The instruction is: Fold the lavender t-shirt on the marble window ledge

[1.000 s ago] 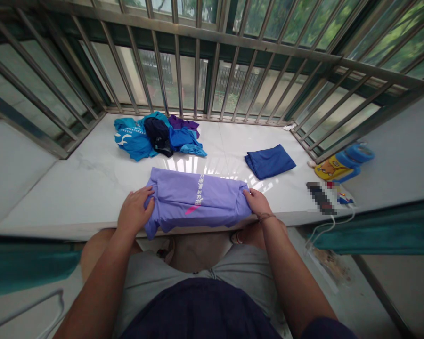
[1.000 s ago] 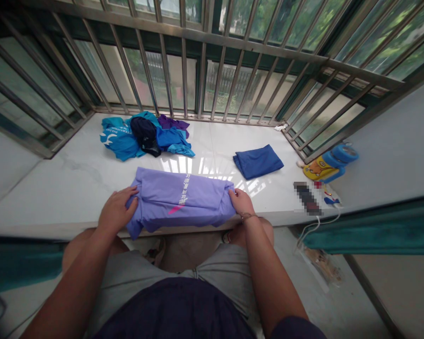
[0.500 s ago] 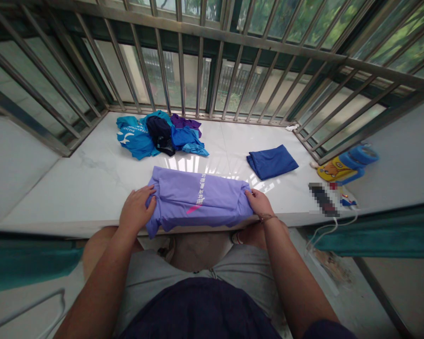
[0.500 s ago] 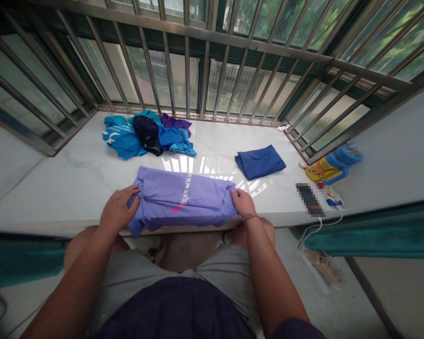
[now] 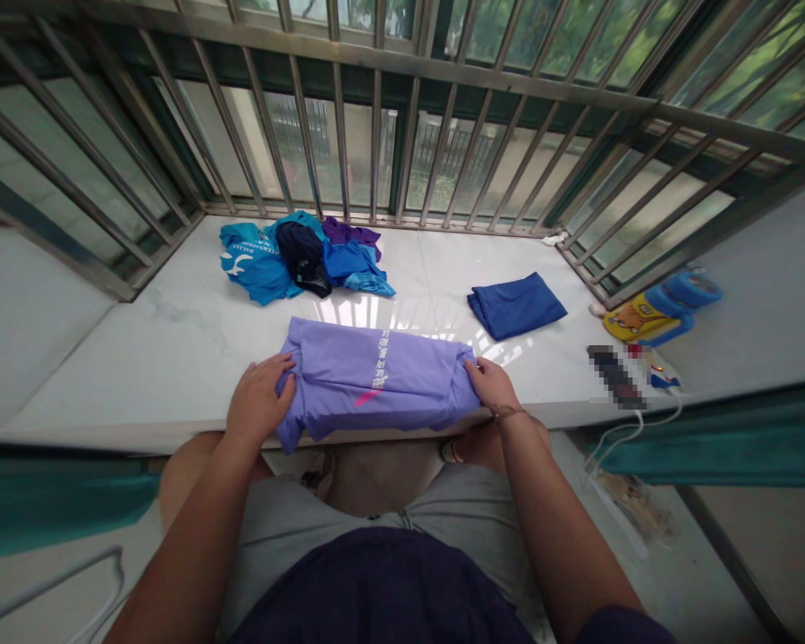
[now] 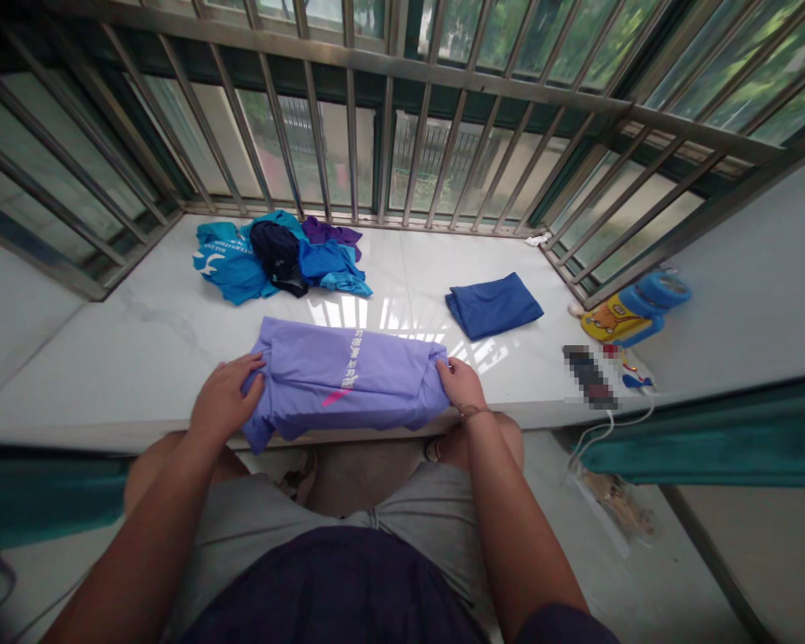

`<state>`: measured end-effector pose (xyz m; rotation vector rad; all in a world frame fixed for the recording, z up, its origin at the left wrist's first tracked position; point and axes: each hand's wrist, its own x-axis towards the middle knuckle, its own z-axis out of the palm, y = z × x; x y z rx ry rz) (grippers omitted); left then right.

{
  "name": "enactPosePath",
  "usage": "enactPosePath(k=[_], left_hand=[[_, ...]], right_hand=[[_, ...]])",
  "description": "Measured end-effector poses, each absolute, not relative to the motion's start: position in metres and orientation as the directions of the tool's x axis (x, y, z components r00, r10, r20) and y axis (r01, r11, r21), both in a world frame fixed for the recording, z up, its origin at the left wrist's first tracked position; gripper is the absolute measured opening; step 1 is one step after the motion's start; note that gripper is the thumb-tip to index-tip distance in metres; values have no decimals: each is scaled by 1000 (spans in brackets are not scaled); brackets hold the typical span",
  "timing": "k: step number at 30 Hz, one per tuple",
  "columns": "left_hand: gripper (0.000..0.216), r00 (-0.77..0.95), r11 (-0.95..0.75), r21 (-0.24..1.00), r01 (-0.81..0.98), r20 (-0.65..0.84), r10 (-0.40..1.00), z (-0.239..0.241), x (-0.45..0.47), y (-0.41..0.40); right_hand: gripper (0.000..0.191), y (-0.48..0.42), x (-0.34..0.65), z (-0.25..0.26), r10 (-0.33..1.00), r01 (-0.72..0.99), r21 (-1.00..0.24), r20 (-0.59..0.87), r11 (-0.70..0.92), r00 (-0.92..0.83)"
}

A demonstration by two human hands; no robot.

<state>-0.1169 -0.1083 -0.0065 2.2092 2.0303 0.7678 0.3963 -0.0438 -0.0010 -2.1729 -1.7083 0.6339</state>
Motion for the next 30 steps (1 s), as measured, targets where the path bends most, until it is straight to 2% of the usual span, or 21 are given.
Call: enactPosePath(k=[12, 30], left_hand=[[37, 37, -163, 345, 924, 343, 939, -6, -117, -108], [36, 23, -155, 368, 917, 339, 940, -4, -116, -109]], right_hand=[[41, -46, 396, 0, 972, 831, -509, -168, -227, 163], [35, -47, 395, 0, 973, 847, -480, -153, -227, 174]])
